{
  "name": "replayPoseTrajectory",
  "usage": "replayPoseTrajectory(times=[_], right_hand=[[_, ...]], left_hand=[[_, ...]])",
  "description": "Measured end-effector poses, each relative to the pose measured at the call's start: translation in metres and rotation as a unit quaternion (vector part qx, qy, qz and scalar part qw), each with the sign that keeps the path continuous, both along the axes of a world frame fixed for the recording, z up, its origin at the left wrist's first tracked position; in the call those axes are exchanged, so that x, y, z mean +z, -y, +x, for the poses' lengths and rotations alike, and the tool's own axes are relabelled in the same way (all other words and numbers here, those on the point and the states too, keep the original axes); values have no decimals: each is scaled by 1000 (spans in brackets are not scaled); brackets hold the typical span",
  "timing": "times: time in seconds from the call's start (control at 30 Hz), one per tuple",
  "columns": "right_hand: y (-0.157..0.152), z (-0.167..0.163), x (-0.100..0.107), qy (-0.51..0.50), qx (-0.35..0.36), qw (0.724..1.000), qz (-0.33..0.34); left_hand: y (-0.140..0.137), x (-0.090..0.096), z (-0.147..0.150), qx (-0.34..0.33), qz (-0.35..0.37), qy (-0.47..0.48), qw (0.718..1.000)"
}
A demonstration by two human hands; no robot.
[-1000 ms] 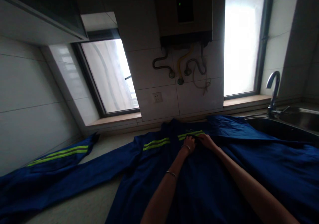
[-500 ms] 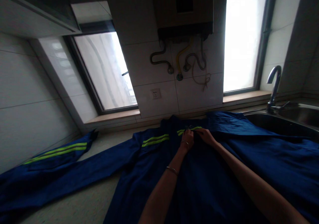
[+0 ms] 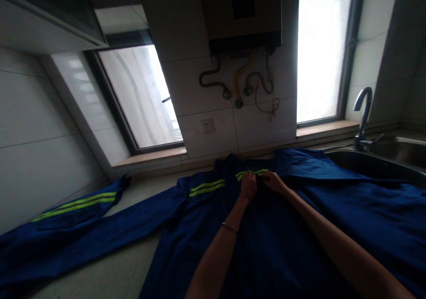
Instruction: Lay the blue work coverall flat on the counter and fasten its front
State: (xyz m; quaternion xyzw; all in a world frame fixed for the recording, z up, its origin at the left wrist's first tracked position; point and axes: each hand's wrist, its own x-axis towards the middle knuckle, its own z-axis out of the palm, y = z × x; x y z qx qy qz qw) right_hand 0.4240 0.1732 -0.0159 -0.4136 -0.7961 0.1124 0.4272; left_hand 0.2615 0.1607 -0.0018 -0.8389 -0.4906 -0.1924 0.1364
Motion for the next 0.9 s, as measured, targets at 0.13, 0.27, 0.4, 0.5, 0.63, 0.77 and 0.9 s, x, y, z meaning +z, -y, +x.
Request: replayPoseTrajectory(times=[0.13, 0.27, 0.4, 0.5, 0.63, 0.77, 0.9], right_hand=[[3, -2, 3, 26, -16, 1000, 4], [10, -3, 11, 47, -24, 999, 12], [15, -3, 17, 60, -33, 998, 10], [18, -4, 19, 78, -37, 996, 14], [20, -4, 20, 95, -26, 995, 19], [19, -3, 20, 94, -24, 995, 11], [19, -3, 20, 110, -19, 994, -2]], left_hand=[[1, 1, -1, 1, -2, 3, 1000], [5, 4, 0, 3, 0, 3, 1000], [11, 5, 1, 21, 56, 17, 998], [13, 5, 0, 13, 85, 5, 996], [13, 5, -1, -5, 68, -15, 998], [11, 5, -1, -5, 43, -21, 999], [9, 4, -2, -6, 28, -32, 999]])
